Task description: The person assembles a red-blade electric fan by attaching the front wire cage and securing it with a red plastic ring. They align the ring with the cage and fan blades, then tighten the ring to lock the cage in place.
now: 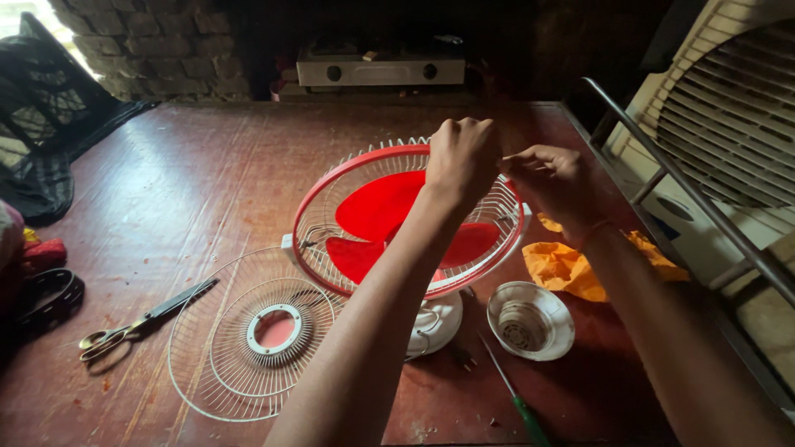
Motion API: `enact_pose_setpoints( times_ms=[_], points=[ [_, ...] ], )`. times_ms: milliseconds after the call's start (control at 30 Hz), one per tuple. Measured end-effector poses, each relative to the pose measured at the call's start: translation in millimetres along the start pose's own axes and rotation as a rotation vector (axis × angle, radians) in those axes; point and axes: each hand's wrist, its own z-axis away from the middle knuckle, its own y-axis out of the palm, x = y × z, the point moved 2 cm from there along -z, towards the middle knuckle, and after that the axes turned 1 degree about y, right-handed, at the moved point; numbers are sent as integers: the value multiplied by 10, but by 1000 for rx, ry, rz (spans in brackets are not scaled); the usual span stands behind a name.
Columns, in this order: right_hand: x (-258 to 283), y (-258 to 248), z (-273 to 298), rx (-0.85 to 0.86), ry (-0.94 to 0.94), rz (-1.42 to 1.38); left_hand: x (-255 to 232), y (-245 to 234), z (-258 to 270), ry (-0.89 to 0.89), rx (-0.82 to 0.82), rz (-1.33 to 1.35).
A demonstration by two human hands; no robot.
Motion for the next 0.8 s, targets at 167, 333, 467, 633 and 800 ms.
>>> enact_pose_setpoints(
  times_ms=[167,333,467,633,800],
  points=[
    [163,1,-4,22,109,17,265,-77,-56,87,195,129],
    [261,85,-19,-17,90,232,850,-439,270,180,210,29],
    [298,83,-63,68,177,74,1100,-666,544,85,222,102],
    [267,117,-117,66,283,1,1125,-735,634,14,178,70],
    [243,21,-154,40,260,117,1289,-838,1504,167,-472,-66]
  ],
)
